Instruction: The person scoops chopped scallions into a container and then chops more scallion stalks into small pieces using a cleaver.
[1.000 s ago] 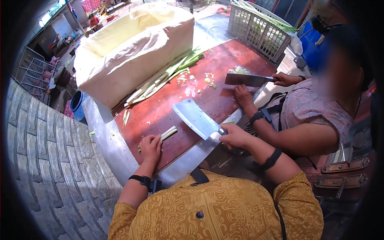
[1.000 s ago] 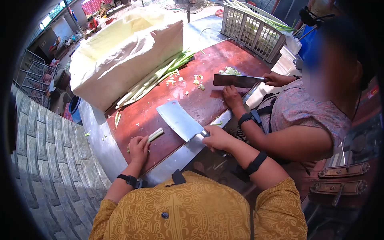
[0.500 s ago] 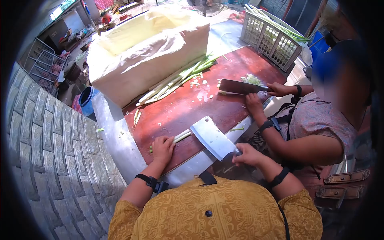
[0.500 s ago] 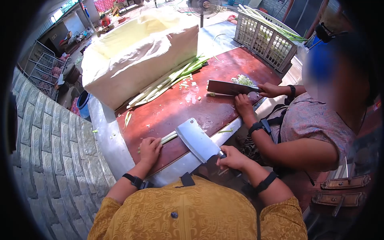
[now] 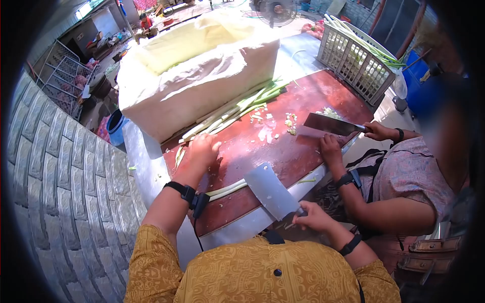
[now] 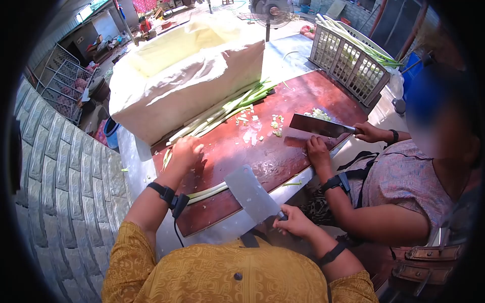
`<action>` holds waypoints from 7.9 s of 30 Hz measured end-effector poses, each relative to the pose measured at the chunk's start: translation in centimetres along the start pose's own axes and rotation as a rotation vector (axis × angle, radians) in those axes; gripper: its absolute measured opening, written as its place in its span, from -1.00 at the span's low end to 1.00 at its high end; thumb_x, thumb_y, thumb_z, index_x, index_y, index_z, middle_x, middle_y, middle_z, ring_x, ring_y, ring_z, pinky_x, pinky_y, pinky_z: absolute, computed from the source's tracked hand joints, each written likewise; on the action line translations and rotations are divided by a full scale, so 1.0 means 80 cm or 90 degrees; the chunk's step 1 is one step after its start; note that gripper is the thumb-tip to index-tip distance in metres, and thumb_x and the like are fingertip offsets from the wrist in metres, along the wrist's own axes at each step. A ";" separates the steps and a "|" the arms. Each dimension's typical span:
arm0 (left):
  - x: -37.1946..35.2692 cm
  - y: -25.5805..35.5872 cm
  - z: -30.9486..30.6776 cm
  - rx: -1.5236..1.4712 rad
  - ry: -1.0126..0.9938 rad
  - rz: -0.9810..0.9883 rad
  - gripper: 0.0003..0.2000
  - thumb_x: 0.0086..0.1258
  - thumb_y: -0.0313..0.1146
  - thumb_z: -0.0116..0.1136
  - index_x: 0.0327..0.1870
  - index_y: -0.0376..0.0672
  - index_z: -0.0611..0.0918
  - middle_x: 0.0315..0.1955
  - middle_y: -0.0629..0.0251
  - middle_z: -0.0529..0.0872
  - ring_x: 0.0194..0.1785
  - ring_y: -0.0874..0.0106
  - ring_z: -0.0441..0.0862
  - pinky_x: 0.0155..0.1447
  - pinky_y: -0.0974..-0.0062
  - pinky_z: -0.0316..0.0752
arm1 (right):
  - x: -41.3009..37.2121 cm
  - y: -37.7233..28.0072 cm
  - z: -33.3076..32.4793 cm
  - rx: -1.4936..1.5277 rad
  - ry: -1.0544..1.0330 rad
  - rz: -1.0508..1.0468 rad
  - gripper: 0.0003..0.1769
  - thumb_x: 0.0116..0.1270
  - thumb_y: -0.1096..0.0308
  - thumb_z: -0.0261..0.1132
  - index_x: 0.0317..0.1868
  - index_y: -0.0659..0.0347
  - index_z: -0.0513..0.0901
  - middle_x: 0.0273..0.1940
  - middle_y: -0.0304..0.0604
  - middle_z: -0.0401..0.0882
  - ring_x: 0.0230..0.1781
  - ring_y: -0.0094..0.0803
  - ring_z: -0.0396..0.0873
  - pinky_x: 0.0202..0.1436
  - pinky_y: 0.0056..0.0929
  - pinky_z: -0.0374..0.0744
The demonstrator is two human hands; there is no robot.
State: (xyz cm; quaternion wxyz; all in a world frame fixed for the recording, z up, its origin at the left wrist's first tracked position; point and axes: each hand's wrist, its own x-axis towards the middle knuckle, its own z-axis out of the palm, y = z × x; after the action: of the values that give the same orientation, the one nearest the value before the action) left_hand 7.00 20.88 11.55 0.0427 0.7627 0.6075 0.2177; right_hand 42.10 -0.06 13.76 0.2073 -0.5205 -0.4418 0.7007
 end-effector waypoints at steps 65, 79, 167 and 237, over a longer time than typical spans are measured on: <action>-0.179 -0.074 0.001 -0.165 -0.036 -0.235 -0.77 0.16 -0.33 0.29 -0.15 -0.12 0.70 -0.26 0.12 0.69 -0.15 0.16 0.64 -0.02 0.29 0.51 | 0.061 -0.053 0.052 -0.507 0.228 -0.289 -0.85 0.33 0.36 0.16 -0.20 0.26 0.46 -0.50 0.09 0.54 -0.46 -0.02 0.57 -0.40 -0.19 0.49; -0.173 -0.063 0.015 -0.103 -0.051 -0.222 -0.83 0.18 -0.28 0.24 -0.23 0.01 0.75 -0.30 0.24 0.56 -0.04 0.21 0.49 0.08 0.32 0.43 | 0.106 -0.063 0.068 -0.786 0.227 -0.317 -0.82 0.30 0.32 0.16 -0.32 0.25 0.40 -0.48 0.16 0.56 -0.42 0.14 0.56 -0.33 0.04 0.51; -0.079 0.013 0.010 -0.032 -0.340 -0.018 -0.74 0.22 -0.19 0.21 -0.13 -0.06 0.68 -0.22 0.11 0.63 -0.06 0.15 0.59 0.04 0.24 0.48 | 0.024 -0.001 0.038 -0.579 0.287 -0.203 -0.80 0.31 0.31 0.16 -0.30 0.31 0.42 -0.45 0.21 0.55 -0.37 0.21 0.53 -0.31 0.08 0.46; -0.252 -0.023 0.019 -0.111 0.141 -0.170 -0.82 0.12 -0.24 0.27 -0.24 0.08 0.73 -0.19 0.55 0.62 0.04 0.36 0.43 0.16 0.31 0.25 | 0.094 -0.198 0.170 -1.228 -0.219 -0.334 -0.32 0.22 0.52 0.06 0.37 -0.16 0.28 -0.48 -0.09 0.60 -0.47 -0.12 0.61 -0.45 -0.17 0.54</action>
State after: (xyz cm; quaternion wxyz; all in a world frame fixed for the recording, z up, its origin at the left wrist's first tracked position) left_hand 2.51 2.63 3.95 0.0701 0.6402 0.6833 0.3441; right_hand 24.23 8.43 23.81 -0.2206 -0.2446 -0.9432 0.0427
